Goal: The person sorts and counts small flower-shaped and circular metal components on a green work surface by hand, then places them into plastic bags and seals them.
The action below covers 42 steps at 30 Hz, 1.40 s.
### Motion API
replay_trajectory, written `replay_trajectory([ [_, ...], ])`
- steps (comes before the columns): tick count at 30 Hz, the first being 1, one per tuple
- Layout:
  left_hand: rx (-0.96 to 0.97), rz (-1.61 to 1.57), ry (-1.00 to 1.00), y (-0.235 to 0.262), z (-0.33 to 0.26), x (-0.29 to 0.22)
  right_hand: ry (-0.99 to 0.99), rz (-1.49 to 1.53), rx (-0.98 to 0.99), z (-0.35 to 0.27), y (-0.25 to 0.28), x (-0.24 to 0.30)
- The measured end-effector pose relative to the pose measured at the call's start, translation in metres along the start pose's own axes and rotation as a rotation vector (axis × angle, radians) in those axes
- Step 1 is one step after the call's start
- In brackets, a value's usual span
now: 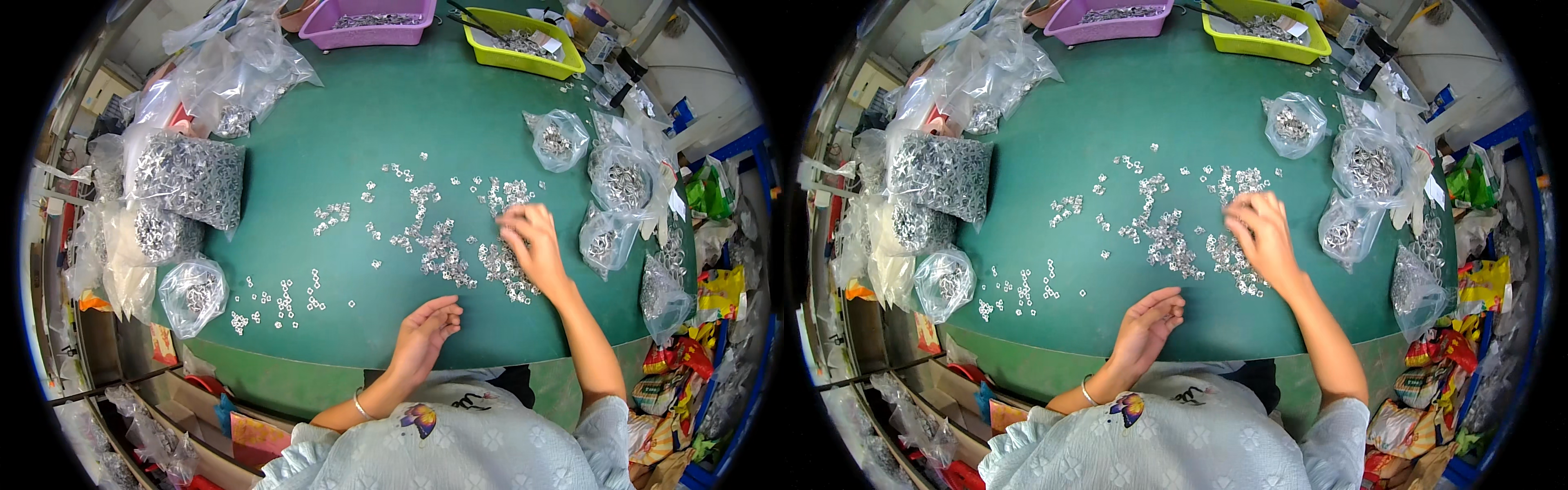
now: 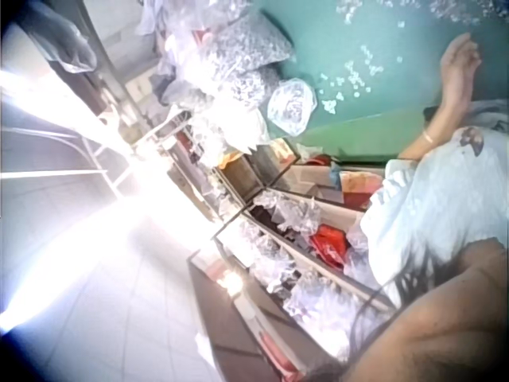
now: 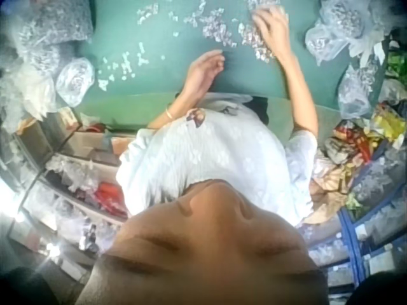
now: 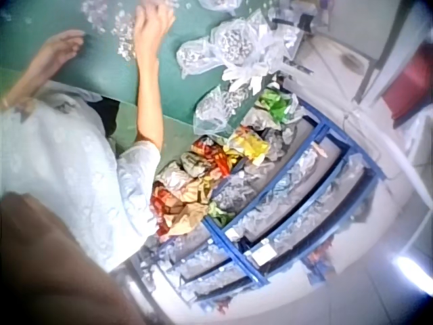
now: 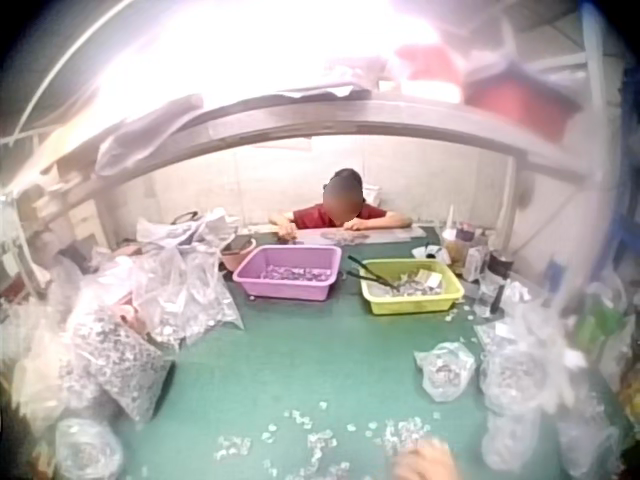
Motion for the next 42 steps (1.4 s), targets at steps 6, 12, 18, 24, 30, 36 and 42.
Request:
replay_trajectory([
  [6, 0.122, -0.020, 0.020, -0.011, 0.002, 0.002, 0.039, -0.266, -0.141, 0.060, -0.037, -0.008],
  [12, 0.083, -0.053, -0.024, -0.002, 0.002, -0.002, 0.075, -0.309, -0.157, 0.061, -0.040, 0.009],
  [18, -0.159, -0.323, -0.144, -0.005, 0.009, -0.034, 0.205, 0.467, 0.483, 0.029, -0.058, 0.080],
  [24, 0.146, -0.259, 0.022, 0.014, 0.004, -0.017, 0.064, 0.035, -0.074, 0.106, -0.086, 0.048],
  [30, 0.047, -0.250, 0.001, 0.015, -0.003, -0.020, 0.021, -0.345, -0.071, 0.127, -0.117, 0.047],
  [36, -0.011, -0.253, -0.064, 0.021, -0.001, -0.038, 0.111, -0.197, -0.124, 0.119, -0.104, 0.063],
  [42, -0.136, -0.457, -0.233, 0.019, 0.007, -0.066, 0.070, 0.312, 0.242, 0.094, -0.097, 0.083],
])
Point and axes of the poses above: each hand's wrist, its own z-axis towards the middle knuckle, its own y-axis out of the back of the hand, x = y × z, the point moved 5 cm from there along z, towards the middle knuckle, and after that the axes turned 3 degrees about x, right-handed, at the moved point
